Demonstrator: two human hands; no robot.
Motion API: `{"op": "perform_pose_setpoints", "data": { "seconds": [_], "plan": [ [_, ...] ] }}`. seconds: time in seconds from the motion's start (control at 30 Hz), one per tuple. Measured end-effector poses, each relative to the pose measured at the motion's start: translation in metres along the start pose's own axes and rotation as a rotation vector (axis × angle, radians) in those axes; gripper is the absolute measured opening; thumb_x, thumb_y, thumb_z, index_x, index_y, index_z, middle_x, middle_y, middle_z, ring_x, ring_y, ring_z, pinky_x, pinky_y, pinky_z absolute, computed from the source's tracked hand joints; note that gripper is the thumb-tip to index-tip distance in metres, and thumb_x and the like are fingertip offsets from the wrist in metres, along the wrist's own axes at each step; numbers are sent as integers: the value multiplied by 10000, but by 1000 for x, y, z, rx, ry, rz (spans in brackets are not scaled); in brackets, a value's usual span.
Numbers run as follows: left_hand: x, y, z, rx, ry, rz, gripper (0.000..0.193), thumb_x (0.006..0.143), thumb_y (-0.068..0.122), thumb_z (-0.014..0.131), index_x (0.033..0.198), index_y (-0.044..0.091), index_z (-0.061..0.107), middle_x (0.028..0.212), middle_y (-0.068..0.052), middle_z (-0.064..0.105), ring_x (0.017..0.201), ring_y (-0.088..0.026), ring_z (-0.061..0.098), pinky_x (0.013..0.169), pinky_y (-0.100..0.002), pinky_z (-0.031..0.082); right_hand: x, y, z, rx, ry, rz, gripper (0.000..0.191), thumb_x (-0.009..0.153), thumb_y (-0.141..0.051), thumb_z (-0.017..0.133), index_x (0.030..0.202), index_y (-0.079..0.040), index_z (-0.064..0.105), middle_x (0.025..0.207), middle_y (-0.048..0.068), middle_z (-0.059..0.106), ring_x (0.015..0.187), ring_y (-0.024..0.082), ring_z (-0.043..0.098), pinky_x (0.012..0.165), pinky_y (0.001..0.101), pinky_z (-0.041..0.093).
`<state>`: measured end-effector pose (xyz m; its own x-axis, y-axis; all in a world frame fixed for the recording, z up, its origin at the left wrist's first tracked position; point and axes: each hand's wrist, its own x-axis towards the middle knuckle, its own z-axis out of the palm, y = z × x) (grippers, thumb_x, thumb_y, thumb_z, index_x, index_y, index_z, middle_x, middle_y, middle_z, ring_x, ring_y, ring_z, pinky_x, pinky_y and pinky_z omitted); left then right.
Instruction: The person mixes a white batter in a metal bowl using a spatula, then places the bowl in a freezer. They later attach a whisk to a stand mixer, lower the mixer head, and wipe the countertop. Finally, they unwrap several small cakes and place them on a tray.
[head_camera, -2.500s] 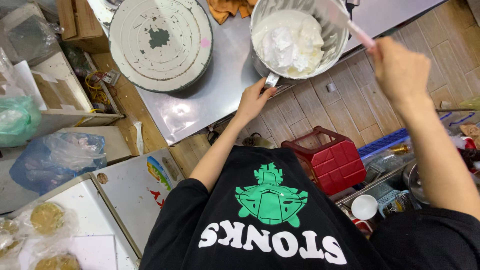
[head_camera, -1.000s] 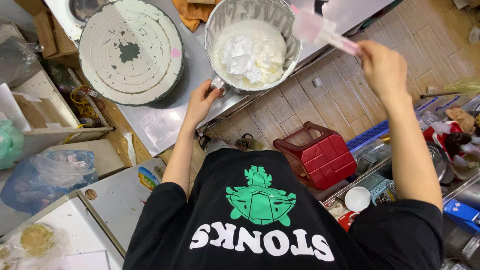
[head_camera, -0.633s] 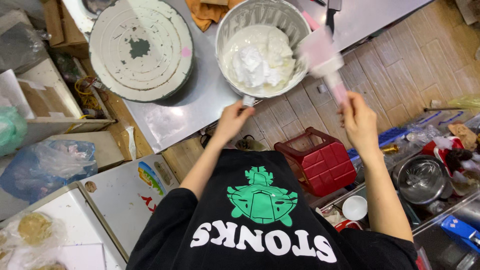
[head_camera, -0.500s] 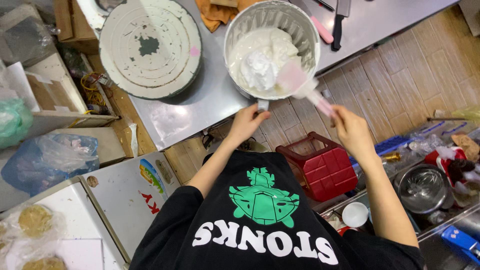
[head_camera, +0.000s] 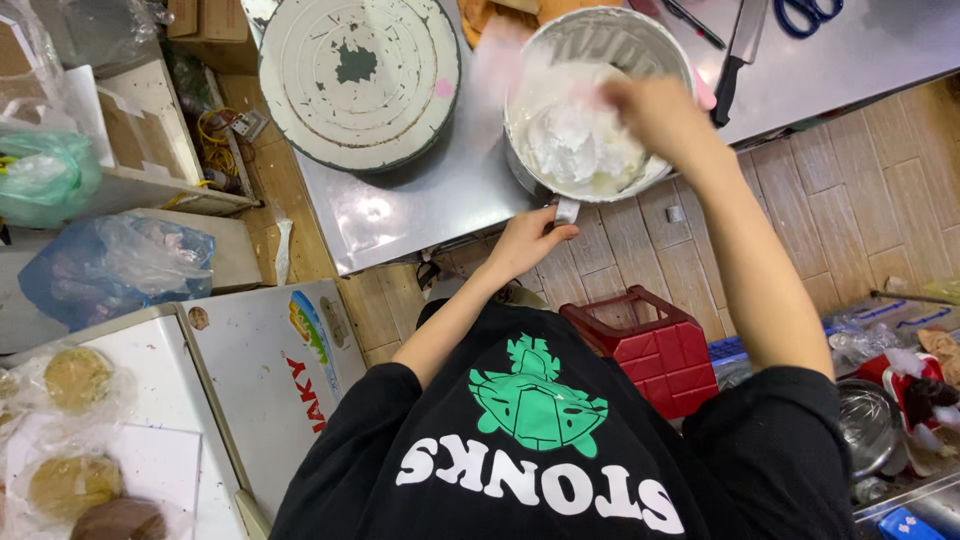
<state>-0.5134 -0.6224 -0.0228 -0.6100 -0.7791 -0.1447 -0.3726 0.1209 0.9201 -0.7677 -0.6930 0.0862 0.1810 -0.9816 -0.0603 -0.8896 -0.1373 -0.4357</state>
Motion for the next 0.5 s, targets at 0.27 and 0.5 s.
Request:
{"op": "perform_pose_setpoints", "data": {
  "seconds": [0.27, 0.5],
  "plan": [
    [-9, -40, -56, -118, 154, 65, 280, 957, 277, 667, 1059, 24, 730, 899, -87, 762, 808, -126, 670, 743, -304, 515, -96, 36, -81, 57, 178, 151, 269, 1119, -158, 569, 1354, -80, 673, 1038, 148, 738, 973, 292, 722, 863, 428, 546],
    [4, -48, -103, -259, 1, -12, 210, 944, 197, 711, 1024, 3, 714, 884, -18, 746, 806, -72, 639, 719, -250, 489, -183, 51, -76, -131, 10, 478, 292, 1047, -204, 594, 1295, -208, 750, 933, 129, 754, 816, 290, 724, 774, 444, 554]
  ]
}}
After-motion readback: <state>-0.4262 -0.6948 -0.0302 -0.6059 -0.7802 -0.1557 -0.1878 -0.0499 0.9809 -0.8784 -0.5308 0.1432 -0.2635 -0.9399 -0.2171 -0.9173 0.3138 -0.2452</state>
